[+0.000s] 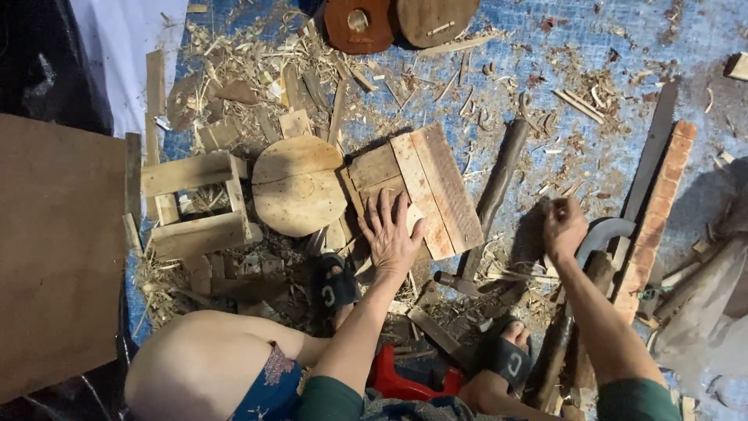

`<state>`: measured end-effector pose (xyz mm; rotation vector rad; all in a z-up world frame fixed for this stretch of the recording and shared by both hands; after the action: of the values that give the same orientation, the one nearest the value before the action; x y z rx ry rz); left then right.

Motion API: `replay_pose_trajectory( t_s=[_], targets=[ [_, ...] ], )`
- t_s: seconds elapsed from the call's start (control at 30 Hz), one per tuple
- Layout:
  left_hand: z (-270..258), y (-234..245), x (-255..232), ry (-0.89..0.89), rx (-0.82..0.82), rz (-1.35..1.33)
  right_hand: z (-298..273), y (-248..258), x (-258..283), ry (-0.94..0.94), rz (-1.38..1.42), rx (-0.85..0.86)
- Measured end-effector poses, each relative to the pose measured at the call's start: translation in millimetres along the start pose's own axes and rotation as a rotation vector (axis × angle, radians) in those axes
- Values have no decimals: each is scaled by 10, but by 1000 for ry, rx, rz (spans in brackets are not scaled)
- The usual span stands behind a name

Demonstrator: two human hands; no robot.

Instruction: A person uses a hand saw to cut through a small wooden block while sitting on a workshop floor.

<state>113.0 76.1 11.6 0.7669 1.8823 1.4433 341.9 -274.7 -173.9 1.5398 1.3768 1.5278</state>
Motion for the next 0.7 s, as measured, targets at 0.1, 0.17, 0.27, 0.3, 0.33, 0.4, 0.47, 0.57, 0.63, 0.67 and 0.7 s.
replay_pose_trajectory(
  t_s=[0.1, 0.17, 0.27, 0.3, 0.33, 0.4, 0.47, 0.57, 0.63, 0.67, 0.7],
  targets=[
    [27, -17, -1, -5, 17, -26, 110, 78, 68, -74, 122, 36],
    [27, -84, 17, -2, 28, -11, 88, 10, 61, -78, 151, -15],
    [26, -97, 24, 6, 33, -2, 12, 177, 285, -82, 99, -69],
    [21, -97, 26, 5, 37, 1, 30, 174, 297, -86, 100, -65],
    [13, -97, 28, 4, 44, -8, 51, 168, 341, -74, 19, -49],
    [18, -101, 16, -2, 48, -17, 108, 148, 324, -64, -61, -37],
    [17, -80, 10, -6, 17, -1, 202, -22, 240, -55, -81, 88],
    [1, -37, -2, -11, 10, -5, 37, 149, 253, -57, 158, 107],
    [0, -19, -12, -16, 11, -6, -134, 296, 293, -56, 185, 58],
    [-1, -8, -15, -16, 10, -7, -228, 393, 313, -50, 212, 12],
    [-3, -4, -27, -20, 11, -10, -262, 379, 270, -53, 209, 9]
  ],
)
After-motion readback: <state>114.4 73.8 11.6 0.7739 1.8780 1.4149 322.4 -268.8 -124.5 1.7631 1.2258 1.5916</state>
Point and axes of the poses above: each hand's wrist, its own z-axis towards the middle knuckle, its own y-axis out of the back of the hand, x = y × z, the point moved 10 cm from there along z, towards the middle knuckle, and after that the axes turned 11 degrees about x, right-handed, at the moved point
